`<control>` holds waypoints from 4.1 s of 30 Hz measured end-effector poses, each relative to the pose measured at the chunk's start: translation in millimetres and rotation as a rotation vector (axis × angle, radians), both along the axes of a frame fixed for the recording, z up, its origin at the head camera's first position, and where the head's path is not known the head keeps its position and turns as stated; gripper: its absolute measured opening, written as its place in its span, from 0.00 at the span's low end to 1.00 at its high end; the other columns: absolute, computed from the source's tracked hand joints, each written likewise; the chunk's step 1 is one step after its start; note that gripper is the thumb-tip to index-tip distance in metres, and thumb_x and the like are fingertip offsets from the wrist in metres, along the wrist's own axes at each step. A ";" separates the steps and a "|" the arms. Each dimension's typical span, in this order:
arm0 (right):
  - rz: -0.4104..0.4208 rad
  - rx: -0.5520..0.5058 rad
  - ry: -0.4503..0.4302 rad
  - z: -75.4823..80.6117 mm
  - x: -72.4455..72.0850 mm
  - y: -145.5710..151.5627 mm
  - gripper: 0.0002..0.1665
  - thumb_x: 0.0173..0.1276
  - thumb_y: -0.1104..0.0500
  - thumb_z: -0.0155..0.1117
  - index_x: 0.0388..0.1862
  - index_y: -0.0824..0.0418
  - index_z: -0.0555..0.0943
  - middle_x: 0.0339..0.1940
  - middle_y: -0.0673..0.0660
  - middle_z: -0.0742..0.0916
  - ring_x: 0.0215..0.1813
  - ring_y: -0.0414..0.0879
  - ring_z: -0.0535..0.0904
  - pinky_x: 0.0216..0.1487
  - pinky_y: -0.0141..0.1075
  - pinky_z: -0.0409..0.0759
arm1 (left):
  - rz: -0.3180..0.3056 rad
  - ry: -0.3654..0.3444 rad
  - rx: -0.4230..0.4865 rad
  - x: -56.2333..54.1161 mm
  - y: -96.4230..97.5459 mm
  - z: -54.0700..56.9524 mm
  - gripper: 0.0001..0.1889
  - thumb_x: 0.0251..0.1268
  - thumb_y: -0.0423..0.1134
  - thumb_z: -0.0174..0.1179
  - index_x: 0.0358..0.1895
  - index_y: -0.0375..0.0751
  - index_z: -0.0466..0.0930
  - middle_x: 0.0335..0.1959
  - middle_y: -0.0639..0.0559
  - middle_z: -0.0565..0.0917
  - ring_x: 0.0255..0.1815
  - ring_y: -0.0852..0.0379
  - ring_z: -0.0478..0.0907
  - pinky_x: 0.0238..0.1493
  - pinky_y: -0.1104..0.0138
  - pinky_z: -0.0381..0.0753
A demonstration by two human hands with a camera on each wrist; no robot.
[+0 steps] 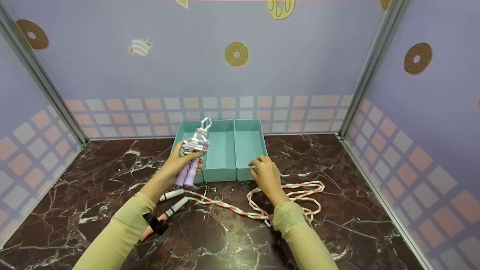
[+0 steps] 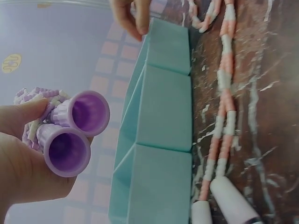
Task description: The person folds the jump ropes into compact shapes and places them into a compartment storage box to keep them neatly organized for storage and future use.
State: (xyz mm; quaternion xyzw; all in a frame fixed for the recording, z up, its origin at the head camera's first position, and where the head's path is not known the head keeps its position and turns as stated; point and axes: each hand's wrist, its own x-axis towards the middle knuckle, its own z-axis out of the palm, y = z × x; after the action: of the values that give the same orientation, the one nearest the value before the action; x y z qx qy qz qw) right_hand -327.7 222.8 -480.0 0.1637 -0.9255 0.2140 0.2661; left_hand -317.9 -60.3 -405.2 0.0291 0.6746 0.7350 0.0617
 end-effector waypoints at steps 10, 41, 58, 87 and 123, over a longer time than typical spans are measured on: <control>-0.054 -0.023 0.021 -6.0 -3.9 -4.6 0.04 0.58 0.62 0.74 0.30 0.57 0.85 0.33 0.55 0.84 0.41 0.53 0.83 0.41 0.47 0.84 | 0.044 0.009 -0.007 -25.7 -1.2 15.5 0.32 0.70 0.33 0.57 0.73 0.48 0.53 0.32 0.43 0.80 0.24 0.57 0.81 0.21 0.67 0.81; -0.178 0.062 0.038 2.3 -8.5 -19.0 0.06 0.54 0.58 0.78 0.27 0.54 0.86 0.29 0.52 0.86 0.34 0.55 0.85 0.30 0.51 0.83 | 0.387 0.045 -0.325 -80.8 -21.7 5.9 0.37 0.61 0.29 0.56 0.74 0.49 0.55 0.71 0.43 0.70 0.63 0.45 0.72 0.65 0.57 0.74; -0.193 0.045 0.077 -4.8 -7.5 -12.3 0.07 0.52 0.57 0.79 0.26 0.53 0.86 0.28 0.51 0.86 0.33 0.53 0.85 0.30 0.50 0.83 | 0.228 0.058 -0.428 -69.4 -27.9 13.6 0.55 0.59 0.50 0.69 0.81 0.54 0.37 0.82 0.42 0.47 0.82 0.39 0.47 0.80 0.47 0.54; -0.197 0.054 0.053 -5.1 -6.9 -13.5 0.07 0.54 0.57 0.78 0.28 0.54 0.86 0.29 0.53 0.86 0.34 0.53 0.85 0.31 0.50 0.84 | 0.061 0.128 -0.565 -44.7 -44.7 12.5 0.57 0.58 0.51 0.69 0.81 0.48 0.35 0.81 0.37 0.46 0.81 0.36 0.47 0.80 0.45 0.52; -0.086 0.089 -0.003 0.4 -1.7 -9.3 0.06 0.56 0.63 0.74 0.30 0.58 0.83 0.31 0.55 0.84 0.37 0.53 0.82 0.33 0.49 0.84 | 0.068 0.358 -0.772 33.7 -77.2 -32.9 0.52 0.56 0.47 0.72 0.80 0.44 0.47 0.74 0.29 0.61 0.74 0.30 0.58 0.73 0.36 0.60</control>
State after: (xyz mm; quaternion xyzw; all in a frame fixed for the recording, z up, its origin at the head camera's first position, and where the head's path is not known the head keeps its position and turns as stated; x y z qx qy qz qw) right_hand -329.4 213.5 -479.6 0.1353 -0.9406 0.1615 0.2662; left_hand -284.2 -137.5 -438.1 0.1088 0.9008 0.4136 -0.0746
